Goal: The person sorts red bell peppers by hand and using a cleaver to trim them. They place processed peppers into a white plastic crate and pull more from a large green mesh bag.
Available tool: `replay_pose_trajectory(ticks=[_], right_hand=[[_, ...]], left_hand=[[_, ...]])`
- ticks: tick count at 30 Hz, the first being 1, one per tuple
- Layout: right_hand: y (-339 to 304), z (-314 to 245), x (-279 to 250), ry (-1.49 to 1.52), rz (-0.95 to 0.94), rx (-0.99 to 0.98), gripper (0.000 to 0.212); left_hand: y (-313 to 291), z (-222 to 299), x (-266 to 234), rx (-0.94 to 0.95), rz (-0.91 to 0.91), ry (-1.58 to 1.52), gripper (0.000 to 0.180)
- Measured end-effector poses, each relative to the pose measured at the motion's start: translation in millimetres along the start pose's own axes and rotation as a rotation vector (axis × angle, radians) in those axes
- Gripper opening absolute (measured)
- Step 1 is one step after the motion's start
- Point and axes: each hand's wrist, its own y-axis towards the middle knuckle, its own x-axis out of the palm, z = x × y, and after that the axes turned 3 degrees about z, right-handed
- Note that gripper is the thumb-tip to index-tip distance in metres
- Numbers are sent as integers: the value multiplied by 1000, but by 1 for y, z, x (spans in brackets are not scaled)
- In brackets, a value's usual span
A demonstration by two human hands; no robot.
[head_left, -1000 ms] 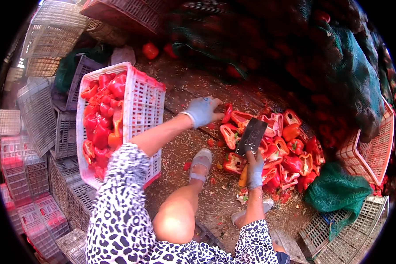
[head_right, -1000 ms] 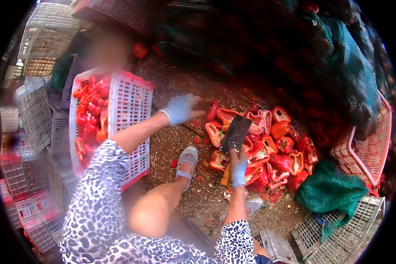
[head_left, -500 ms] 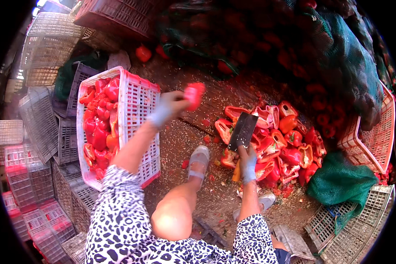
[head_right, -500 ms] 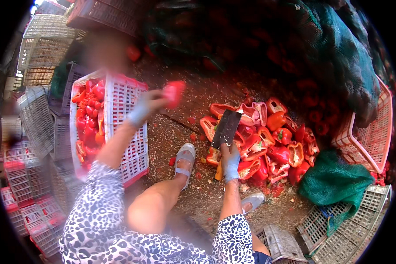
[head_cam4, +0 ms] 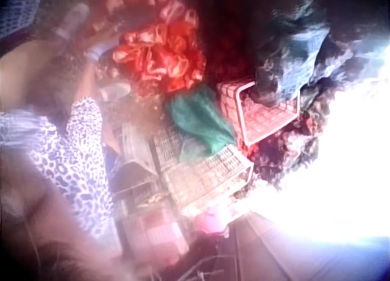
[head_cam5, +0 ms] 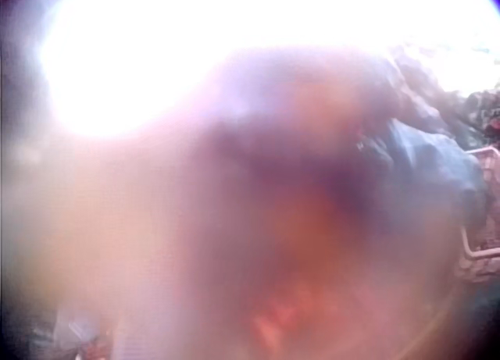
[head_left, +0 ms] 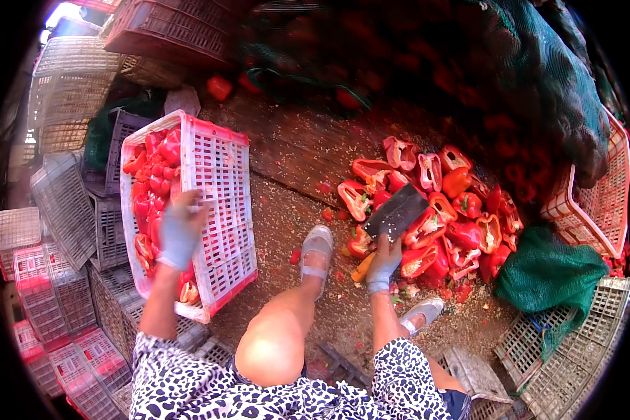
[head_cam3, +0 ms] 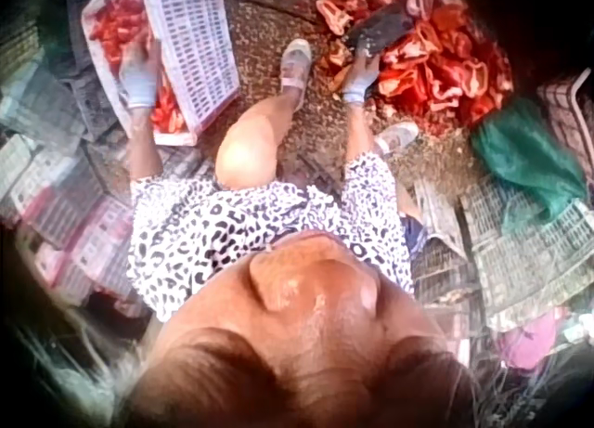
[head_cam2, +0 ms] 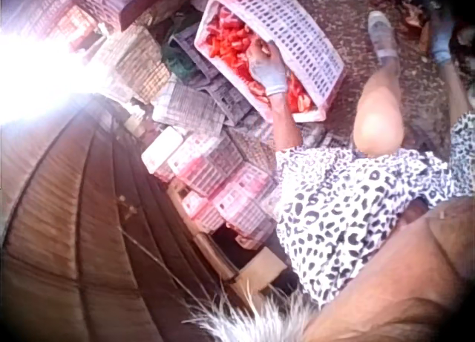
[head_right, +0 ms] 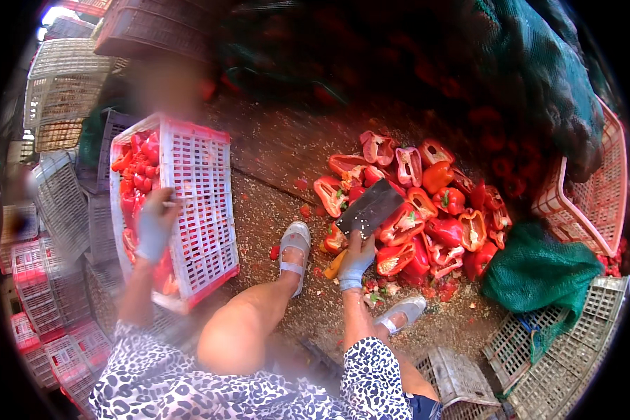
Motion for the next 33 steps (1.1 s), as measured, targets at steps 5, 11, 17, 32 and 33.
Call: replay_pose_trajectory(ticks=[5,11,17,32,33], right_hand=[[-17,-19,20,-112,7,33,28],[-6,-29,-3,-456,-88,183,42],[4,-43,16,-372,-172,184,50],[8,-9,5,-526,-373,296,44],[8,0,5,-517,-361,304,43]], left_hand=[[19,127,133,388,-476,44,40],[38,185,286,349,-714,199,52],[104,103,369,404,-594,-178,38],[-156,428,147,1055,-1700,-1159,80],[-149,420,163,1142,-1560,-1096,76]])
